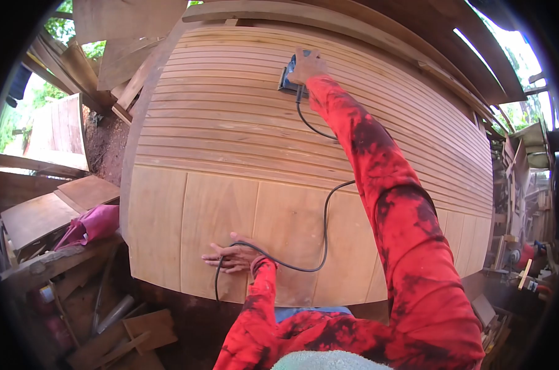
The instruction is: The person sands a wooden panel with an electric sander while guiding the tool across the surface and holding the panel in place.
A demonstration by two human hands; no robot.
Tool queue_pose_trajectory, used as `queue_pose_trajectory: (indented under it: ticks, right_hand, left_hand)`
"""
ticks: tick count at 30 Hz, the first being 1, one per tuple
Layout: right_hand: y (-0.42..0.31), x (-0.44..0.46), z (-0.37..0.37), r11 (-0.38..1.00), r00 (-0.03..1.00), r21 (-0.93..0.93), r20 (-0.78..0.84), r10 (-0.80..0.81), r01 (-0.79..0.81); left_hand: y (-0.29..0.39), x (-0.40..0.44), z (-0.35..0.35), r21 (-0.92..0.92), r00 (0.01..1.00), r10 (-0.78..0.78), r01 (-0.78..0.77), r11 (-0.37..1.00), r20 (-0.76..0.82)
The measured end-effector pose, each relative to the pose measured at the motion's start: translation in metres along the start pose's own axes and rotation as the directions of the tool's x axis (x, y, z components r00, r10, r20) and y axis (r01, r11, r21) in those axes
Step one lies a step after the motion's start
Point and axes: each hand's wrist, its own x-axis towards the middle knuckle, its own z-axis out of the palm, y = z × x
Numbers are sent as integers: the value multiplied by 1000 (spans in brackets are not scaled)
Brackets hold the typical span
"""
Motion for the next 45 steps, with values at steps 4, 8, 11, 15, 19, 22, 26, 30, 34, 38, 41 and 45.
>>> queue_pose_trajectory:
  ticks: [4,8,11,15,19,22,26,30,34,38,41,45]
  right_hand:
    - [-26,3,-5,1000,999,-25,31,-14,15]
    - [-52,8,2,1000,1000,2,13,18,-18]
    - [-71,17,22,998,997,-63,-63,-35,31]
    - [-102,23,31,999,991,42,-135,-7,12]
    - [-108,4,-6,994,998,96,5,58,-59]
    - [-89,-5,-8,987,995,122,12,99,-100]
    - [-41,-12,-6,978,992,170,28,120,-123]
    - [20,-26,-5,977,990,163,54,128,-135]
    - [78,-30,10,975,986,159,-32,165,-158]
    - [127,-42,5,965,983,192,11,182,-181]
    - [161,-51,0,972,982,145,22,185,-187]
    - [202,-59,-2,974,984,142,26,175,-176]
  left_hand:
    - [-1,0,1,75,1000,14,-15,997,15]
    - [1,0,-1,-108,994,-37,48,993,104]
    - [-2,-2,4,-99,996,-34,41,994,80]
    - [-3,-3,3,-39,1000,-11,12,999,29]
    - [5,-2,3,-66,999,17,-15,998,39]
    - [-1,-5,2,-64,998,21,-18,998,56]
    - [2,-3,-1,-74,998,8,-4,997,58]
    - [2,-4,-6,-71,999,-29,33,997,44]
    - [2,-5,0,-68,998,-54,56,996,35]
    - [0,-3,3,-76,997,-72,72,995,2]
    - [5,-5,-2,-34,999,-34,34,999,-2]
    - [6,-6,-8,-30,999,-33,33,999,7]
